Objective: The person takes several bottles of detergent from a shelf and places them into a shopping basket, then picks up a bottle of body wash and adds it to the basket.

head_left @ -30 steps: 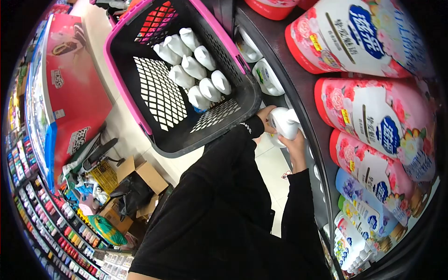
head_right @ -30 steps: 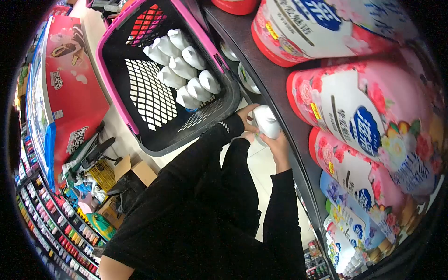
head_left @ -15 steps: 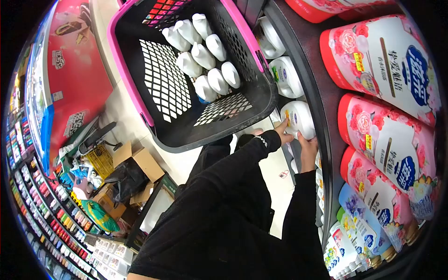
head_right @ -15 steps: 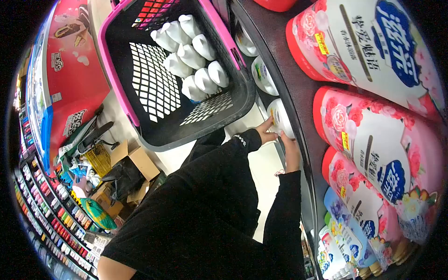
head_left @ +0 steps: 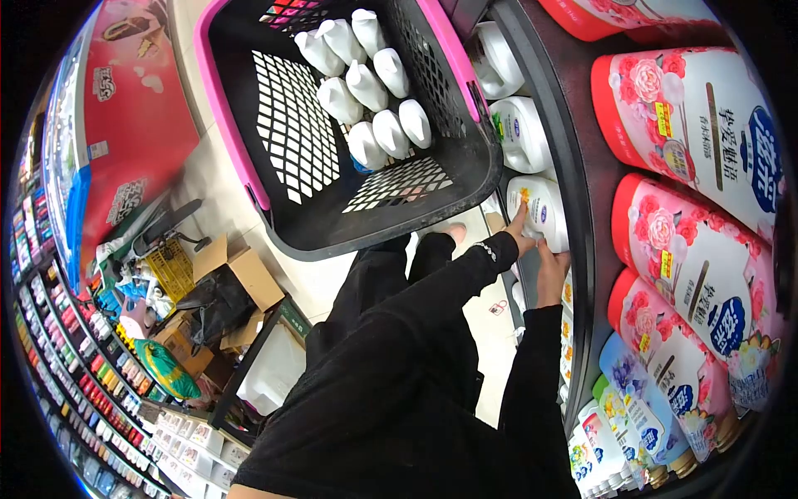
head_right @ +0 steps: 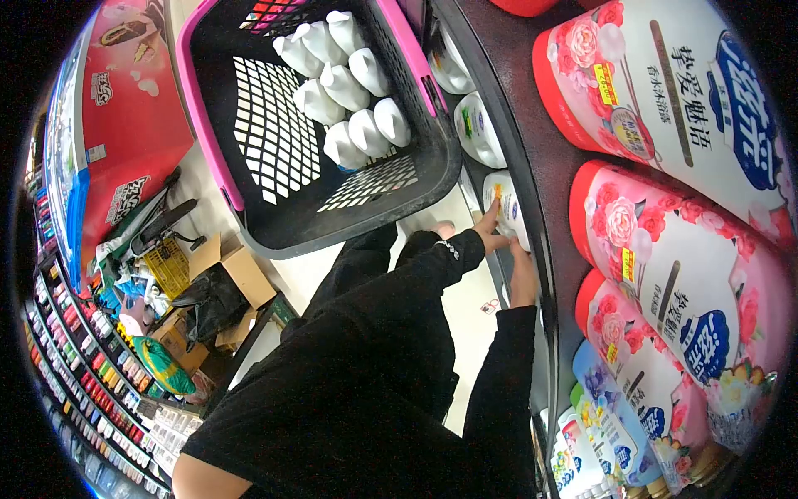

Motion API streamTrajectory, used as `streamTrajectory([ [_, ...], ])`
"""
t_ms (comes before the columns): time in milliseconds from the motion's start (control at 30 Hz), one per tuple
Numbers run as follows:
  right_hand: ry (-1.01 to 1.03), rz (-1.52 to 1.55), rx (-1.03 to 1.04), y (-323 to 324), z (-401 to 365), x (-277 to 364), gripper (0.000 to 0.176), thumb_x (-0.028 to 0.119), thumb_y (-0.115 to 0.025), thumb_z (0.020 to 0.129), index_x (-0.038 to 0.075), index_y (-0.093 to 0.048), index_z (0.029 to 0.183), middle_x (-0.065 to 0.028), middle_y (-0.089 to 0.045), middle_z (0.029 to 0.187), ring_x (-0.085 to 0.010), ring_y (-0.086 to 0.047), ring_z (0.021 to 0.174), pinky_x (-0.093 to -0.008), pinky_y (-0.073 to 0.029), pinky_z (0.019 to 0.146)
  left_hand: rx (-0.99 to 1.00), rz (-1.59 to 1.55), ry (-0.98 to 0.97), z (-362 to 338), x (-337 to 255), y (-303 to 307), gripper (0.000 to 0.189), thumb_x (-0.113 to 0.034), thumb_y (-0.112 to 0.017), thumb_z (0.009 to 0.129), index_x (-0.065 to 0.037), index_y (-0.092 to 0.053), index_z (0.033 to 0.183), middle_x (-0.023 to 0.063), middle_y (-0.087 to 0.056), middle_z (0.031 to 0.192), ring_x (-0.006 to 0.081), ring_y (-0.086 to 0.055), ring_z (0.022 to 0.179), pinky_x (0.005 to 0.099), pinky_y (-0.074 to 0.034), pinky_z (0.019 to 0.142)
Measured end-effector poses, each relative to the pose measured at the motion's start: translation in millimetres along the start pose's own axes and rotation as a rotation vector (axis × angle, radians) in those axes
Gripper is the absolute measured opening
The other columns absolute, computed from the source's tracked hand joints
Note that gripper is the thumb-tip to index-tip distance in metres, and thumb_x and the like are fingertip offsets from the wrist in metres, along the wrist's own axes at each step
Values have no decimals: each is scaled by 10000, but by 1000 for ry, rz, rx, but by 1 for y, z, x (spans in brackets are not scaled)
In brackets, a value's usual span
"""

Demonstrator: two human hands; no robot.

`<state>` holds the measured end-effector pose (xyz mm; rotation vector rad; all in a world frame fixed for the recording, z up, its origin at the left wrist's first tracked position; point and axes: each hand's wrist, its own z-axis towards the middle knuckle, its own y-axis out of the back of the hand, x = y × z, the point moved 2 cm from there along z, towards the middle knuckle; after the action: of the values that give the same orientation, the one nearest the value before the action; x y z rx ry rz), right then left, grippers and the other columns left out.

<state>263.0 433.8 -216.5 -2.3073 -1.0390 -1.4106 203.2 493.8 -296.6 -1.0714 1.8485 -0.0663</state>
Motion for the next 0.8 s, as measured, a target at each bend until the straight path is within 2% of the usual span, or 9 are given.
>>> streamTrajectory([
  [133, 60, -35, -26, 14, 20, -27, 372, 131, -540, 734, -39, -457, 1054, -110, -467, 1075, -189, -444, 975, -283, -302, 867, 6, -151, -58, 2, -10, 0, 882, -10, -555, 634, -32, 64, 1262, 189, -160, 1295, 272, -215, 1177, 286, -256, 909],
  [200, 19, -21, -34, 14, 27, -30, 395, -12, -521, 703, -28, -416, 1084, -88, -472, 1058, -157, -460, 953, -261, -327, 840, -54, -141, 37, 0, -19, 2, 874, 28, -512, 633, -68, 84, 1266, 172, -165, 1300, 276, -233, 1167, 270, -276, 882],
  [467, 30, -35, -41, 10, 27, -21, 398, 4, -540, 708, -31, -412, 1084, -96, -461, 1072, -164, -452, 967, -261, -328, 841, -6, -160, -99, 14, 3, 7, 871, 44, -473, 625, -89, 101, 1267, 190, -284, 1234, 254, -411, 1006, 235, -365, 744],
  [533, 69, -113, -42, 7, 25, -12, 393, 7, -543, 708, -32, -414, 1078, -97, -462, 1068, -166, -451, 967, -260, -333, 836, -18, 49, 126, 6, -10, 10, 860, 16, -506, 603, -51, 30, 1272, 191, -408, 1141, 216, -487, 949, 233, -392, 757],
  [567, -9, 63, -34, 5, 21, -9, 401, 8, -544, 703, -35, -407, 1078, -106, -458, 1071, -168, -451, 966, -260, -339, 828, -12, 55, 123, 1, -16, 13, 860, 16, -506, 603, -51, 30, 1272, 191, -408, 1141, 216, -487, 949, 233, -392, 757],
  [633, -74, 249, -30, 1, 16, -5, 409, 8, -545, 698, -38, -400, 1078, -114, -455, 1073, -170, -451, 966, -261, -344, 821, -21, 428, 121, -7, -15, 18, 724, -44, -521, 629, -33, -157, 1255, 223, -425, 1107, 251, -474, 955, 260, -382, 772],
  [700, -57, -301, -153, 3, 14, -16, 461, 25, -555, 679, -43, -363, 1092, -130, -457, 1055, -176, -455, 955, -261, -354, 806, -50, 663, 71, -19, -7, 21, 550, -109, -532, 638, 1, -354, 1147, 217, -455, 1075, 282, -472, 970, 290, -380, 806],
  [733, -46, -292, -160, 3, 11, -21, 461, 25, -555, 679, -43, -363, 1092, -130, -457, 1055, -176, -455, 955, -261, -354, 806, -55, 694, 24, -36, -21, 23, 457, -140, -531, 643, -17, -441, 1073, 188, -487, 1042, 294, -486, 949, 305, -387, 810],
  [800, -216, -412, -224, 5, 1, -37, 512, 162, -560, 672, -60, -368, 1093, -190, -446, 1082, -217, -457, 985, -287, -345, 831, 65, 863, 196, -64, -48, 23, 375, -162, -515, 655, -87, -494, 1022, 161, -564, 875, 258, -548, 821, 320, -429, 724],
])
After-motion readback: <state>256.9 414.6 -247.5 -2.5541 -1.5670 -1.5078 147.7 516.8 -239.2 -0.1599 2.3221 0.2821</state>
